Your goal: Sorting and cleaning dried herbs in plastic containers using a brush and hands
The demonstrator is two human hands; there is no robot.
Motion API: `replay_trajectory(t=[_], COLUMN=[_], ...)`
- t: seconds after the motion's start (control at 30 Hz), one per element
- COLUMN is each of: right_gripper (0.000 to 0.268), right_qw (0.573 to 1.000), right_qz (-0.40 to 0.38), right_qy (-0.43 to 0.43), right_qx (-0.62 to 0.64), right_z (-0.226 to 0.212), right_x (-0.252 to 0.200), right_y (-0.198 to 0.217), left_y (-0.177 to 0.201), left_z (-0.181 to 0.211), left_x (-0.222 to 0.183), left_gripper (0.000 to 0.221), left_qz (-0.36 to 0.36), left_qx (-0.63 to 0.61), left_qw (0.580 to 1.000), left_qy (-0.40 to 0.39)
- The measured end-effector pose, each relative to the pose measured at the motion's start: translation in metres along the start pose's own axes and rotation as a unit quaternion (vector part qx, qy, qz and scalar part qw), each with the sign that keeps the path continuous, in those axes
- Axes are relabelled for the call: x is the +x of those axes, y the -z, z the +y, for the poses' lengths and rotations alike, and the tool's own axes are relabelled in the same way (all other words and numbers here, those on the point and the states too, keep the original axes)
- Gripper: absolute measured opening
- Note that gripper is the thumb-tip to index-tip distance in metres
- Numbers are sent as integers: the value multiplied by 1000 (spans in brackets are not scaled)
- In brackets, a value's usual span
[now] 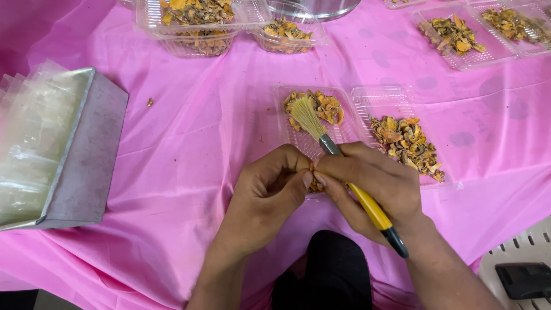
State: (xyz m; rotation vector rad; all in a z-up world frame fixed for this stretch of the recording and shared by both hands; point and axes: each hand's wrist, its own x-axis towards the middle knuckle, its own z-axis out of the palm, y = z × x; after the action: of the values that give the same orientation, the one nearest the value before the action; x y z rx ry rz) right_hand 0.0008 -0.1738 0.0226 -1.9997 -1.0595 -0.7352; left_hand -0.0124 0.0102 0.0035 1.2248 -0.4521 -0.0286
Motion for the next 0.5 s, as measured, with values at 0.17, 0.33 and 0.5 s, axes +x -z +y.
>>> replay_trajectory(t=[0.17,0.33,0.5], right_gripper=[13,34,28], right_qw=[998,993,989], right_qz=[14,58,-14], right_qy=[41,-101,-127], right_qx=[-39,-33,-75], right_z=[-8,-36,-44], right_x=[-3,-9,-19], right_y=[-2,24,35], left_y=[-6,-8,-7], left_z=[-1,-1,-4], left_x=[-1,2,1], left_gripper=[22,27,28], left_qz=[31,85,102], left_qx=[31,74,64], left_qw=[999,994,993], left_qy=[0,-10,-10])
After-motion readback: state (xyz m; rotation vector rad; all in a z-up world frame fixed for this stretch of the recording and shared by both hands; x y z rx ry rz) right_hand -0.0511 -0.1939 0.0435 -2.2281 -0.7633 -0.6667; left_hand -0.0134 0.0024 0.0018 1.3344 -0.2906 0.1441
